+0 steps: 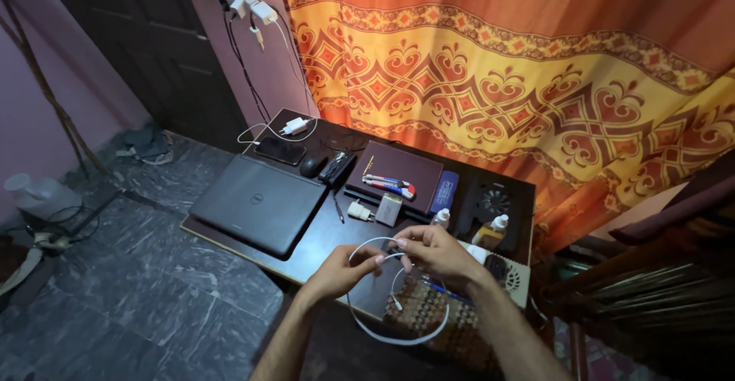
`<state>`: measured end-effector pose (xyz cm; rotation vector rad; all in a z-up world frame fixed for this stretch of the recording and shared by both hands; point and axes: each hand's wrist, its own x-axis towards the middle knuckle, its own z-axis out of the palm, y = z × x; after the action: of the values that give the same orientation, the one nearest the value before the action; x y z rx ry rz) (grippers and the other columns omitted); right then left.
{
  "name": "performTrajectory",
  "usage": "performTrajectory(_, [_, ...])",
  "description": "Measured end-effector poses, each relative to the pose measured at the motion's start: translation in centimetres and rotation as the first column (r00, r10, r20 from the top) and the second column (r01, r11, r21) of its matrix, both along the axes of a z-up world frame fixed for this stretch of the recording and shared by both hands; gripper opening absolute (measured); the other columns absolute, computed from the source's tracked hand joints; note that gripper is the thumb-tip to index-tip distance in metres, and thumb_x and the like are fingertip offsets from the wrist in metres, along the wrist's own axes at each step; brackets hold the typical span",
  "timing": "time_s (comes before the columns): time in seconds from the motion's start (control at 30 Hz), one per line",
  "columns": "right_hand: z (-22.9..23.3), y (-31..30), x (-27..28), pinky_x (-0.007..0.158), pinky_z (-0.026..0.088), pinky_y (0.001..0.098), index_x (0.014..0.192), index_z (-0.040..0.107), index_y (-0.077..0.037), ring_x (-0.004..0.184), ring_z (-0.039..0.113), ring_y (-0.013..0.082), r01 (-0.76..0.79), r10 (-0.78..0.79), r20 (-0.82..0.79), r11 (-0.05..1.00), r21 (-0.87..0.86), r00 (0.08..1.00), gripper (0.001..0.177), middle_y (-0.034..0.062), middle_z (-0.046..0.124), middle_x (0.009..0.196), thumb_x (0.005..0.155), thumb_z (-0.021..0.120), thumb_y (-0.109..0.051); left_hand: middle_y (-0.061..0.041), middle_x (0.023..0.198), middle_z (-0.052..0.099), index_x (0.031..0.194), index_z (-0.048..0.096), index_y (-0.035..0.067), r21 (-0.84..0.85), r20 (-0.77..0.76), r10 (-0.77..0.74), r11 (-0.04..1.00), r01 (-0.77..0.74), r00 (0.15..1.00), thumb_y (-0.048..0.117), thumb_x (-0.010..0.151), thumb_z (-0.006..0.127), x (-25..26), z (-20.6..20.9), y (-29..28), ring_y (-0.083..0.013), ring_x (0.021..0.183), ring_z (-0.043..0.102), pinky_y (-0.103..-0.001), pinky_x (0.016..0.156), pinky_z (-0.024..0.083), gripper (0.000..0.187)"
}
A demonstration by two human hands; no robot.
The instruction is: Organizing and tinkering with various electronic components, cables, and accessories on a desk and floor.
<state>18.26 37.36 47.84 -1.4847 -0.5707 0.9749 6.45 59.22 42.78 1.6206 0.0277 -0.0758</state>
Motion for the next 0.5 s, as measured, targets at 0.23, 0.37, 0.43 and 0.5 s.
performTrajectory(0.23, [-1.3,-1.7,2.1,0.048,0.034,0.0206,0.113,0.076,-0.003,0.051,0.045,0.0036,0.027,-0.025,0.044,0.997,-0.066,0.999,0.028,-0.0021,0.066,0.067,0.102,0.061,-0.024,-0.005,0.075,0.071,0.095,0.074,0.000,-0.165,-0.076,-0.081,0.984,0.068,0.994,0.033,0.103,0.065,1.0,-1.3,-1.7,-0.0131,0.070,0.066,-0.027,0.068,0.052,0.035])
performTrajectory(0.37, [-2.5,-2.3,2.9,0.050,0.036,0.0214,0.115,0.079,-0.003,0.054,0.046,0.0035,0.087,-0.084,0.052,0.995,-0.057,0.995,0.028,-0.0030,0.064,0.067,0.100,0.064,-0.022,0.002,0.068,0.055,0.087,0.064,0.005,-0.476,-0.143,0.077,0.869,-0.137,0.987,0.034,0.102,0.061,1.2,-1.1,-3.1,-0.0104,0.061,0.054,-0.028,0.059,0.047,0.033])
performTrajectory(0.43, [-3.2,-2.1,3.1,0.051,0.036,0.0216,0.116,0.079,-0.003,0.055,0.046,0.0036,0.116,-0.115,0.006,0.992,-0.042,0.993,0.028,-0.0034,0.063,0.068,0.099,0.065,-0.021,0.003,0.067,0.051,0.087,0.060,0.006,-0.560,-0.168,0.112,0.807,-0.188,0.979,0.034,0.102,0.059,1.1,-1.4,-3.4,-0.0092,0.059,0.049,-0.028,0.058,0.045,0.032])
performTrajectory(0.5, [-3.5,-1.7,3.3,0.053,0.039,0.0204,0.115,0.079,-0.003,0.058,0.049,0.0031,0.223,-0.219,0.082,0.974,-0.048,0.972,0.028,-0.0042,0.064,0.069,0.098,0.065,-0.020,0.005,0.065,0.039,0.095,0.057,0.006,-0.681,-0.192,0.110,0.700,-0.213,0.975,0.033,0.105,0.056,1.3,-2.6,-3.4,-0.0100,0.056,0.038,-0.027,0.056,0.040,0.029])
